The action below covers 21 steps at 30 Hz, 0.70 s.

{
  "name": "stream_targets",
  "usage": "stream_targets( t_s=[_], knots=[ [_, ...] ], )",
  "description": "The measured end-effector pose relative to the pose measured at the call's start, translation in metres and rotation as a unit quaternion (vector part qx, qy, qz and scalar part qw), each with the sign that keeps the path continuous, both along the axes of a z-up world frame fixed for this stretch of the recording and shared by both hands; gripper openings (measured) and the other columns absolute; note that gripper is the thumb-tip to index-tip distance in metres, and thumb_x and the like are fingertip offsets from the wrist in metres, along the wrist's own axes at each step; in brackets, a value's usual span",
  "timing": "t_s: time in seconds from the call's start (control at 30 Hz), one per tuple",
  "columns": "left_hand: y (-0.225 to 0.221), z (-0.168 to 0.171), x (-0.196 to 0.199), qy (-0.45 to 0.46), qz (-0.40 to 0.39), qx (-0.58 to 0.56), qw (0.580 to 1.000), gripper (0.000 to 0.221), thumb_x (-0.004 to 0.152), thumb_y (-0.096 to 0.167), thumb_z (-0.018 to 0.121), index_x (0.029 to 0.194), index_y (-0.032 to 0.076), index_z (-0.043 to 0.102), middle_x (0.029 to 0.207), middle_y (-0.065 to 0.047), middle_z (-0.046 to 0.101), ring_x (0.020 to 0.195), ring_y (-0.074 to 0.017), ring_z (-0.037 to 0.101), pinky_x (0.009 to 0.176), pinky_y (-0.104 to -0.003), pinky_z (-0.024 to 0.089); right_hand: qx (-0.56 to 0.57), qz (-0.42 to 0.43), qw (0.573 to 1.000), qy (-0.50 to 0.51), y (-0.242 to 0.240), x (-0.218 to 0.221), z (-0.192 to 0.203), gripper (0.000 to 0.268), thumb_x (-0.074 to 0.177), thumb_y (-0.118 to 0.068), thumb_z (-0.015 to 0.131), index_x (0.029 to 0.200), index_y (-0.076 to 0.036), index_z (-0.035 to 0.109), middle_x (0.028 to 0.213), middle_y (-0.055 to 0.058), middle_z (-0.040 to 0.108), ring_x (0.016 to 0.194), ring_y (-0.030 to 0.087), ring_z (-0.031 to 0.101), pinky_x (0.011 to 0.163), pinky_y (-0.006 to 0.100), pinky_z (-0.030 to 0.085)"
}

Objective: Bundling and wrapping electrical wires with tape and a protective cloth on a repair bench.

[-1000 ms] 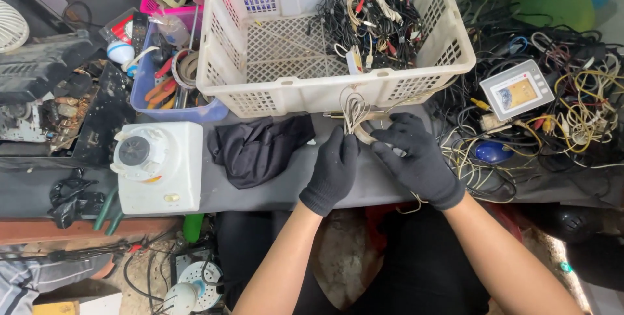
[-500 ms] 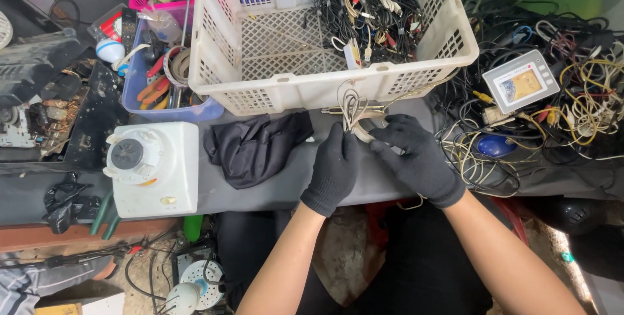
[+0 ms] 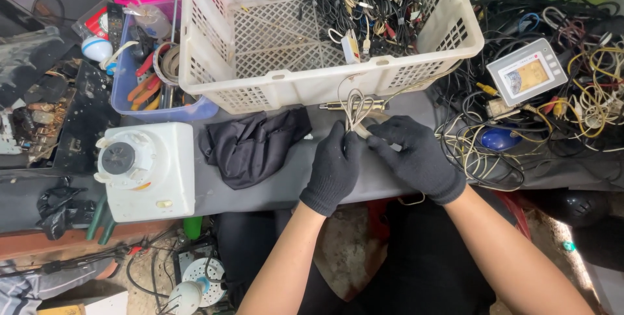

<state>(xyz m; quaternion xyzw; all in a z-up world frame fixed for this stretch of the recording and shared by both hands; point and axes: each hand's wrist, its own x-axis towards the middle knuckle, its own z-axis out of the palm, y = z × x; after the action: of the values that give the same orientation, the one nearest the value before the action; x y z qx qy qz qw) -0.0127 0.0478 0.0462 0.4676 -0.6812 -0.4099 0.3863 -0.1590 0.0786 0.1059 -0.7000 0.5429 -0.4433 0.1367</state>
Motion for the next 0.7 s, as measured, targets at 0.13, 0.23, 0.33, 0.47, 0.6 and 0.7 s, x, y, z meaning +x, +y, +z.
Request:
stream_targets(
  t_s=[0.13, 0.23, 0.33, 0.47, 0.6, 0.7],
  knots=[
    [0.001, 0.005, 0.000, 0.004, -0.002, 0.016, 1.000, 0.021, 0.100, 0.019, 0.038, 0.084, 0.009, 0.049, 0.060, -0.015, 0.053, 0.059, -0.0273, 0.062, 0.051, -0.033, 0.050, 0.009, 0.000, 1.000, 0.005, 0.002, -0.005, -0.006, 0.006, 0.087, -0.013, 0.077, 0.092, -0.010, 0.077, 0.071, 0.017, 0.066, 0.074, 0.039, 0.066, 0.066, 0.045, 0.056],
    [0.002, 0.010, 0.002, -0.007, 0.000, 0.021, 1.000, 0.020, 0.099, 0.020, 0.040, 0.085, 0.010, 0.049, 0.059, -0.016, 0.053, 0.059, -0.0289, 0.064, 0.050, -0.033, 0.050, 0.012, 0.002, 1.000, 0.001, 0.001, -0.004, -0.003, 0.006, 0.087, -0.014, 0.077, 0.092, -0.011, 0.078, 0.070, 0.016, 0.066, 0.071, 0.037, 0.066, 0.064, 0.044, 0.056],
    [0.003, 0.019, 0.004, 0.005, -0.013, 0.020, 1.000, 0.021, 0.099, 0.020, 0.039, 0.083, 0.010, 0.049, 0.060, -0.016, 0.053, 0.058, -0.0254, 0.063, 0.051, -0.033, 0.050, 0.040, -0.001, 0.999, -0.003, 0.002, -0.004, 0.002, 0.006, 0.088, -0.015, 0.075, 0.092, -0.012, 0.078, 0.071, 0.016, 0.066, 0.071, 0.037, 0.066, 0.065, 0.043, 0.055],
    [0.002, 0.017, 0.004, 0.010, -0.014, 0.010, 1.000, 0.022, 0.099, 0.019, 0.038, 0.083, 0.008, 0.049, 0.059, -0.019, 0.052, 0.057, -0.0274, 0.061, 0.050, -0.034, 0.049, 0.090, 0.000, 0.995, -0.041, 0.005, 0.000, 0.013, 0.008, 0.090, -0.017, 0.073, 0.093, -0.011, 0.077, 0.069, 0.019, 0.066, 0.072, 0.038, 0.068, 0.064, 0.043, 0.054],
    [0.003, 0.015, 0.003, 0.018, -0.024, -0.009, 1.000, 0.024, 0.101, 0.018, 0.037, 0.083, 0.006, 0.048, 0.063, -0.023, 0.053, 0.062, -0.0318, 0.064, 0.051, -0.035, 0.050, 0.178, 0.012, 0.979, -0.096, 0.006, -0.002, 0.007, 0.011, 0.091, -0.019, 0.068, 0.095, -0.012, 0.076, 0.063, 0.013, 0.066, 0.068, 0.020, 0.065, 0.068, 0.041, 0.053],
    [0.006, 0.014, 0.002, 0.030, -0.048, 0.000, 0.998, 0.028, 0.104, 0.016, 0.036, 0.083, 0.004, 0.051, 0.064, -0.024, 0.056, 0.064, -0.0236, 0.062, 0.054, -0.033, 0.052, 0.243, 0.025, 0.960, -0.140, 0.005, -0.006, -0.001, 0.017, 0.092, -0.024, 0.062, 0.090, -0.009, 0.070, 0.059, 0.008, 0.061, 0.063, 0.017, 0.058, 0.066, 0.035, 0.052]
  ],
)
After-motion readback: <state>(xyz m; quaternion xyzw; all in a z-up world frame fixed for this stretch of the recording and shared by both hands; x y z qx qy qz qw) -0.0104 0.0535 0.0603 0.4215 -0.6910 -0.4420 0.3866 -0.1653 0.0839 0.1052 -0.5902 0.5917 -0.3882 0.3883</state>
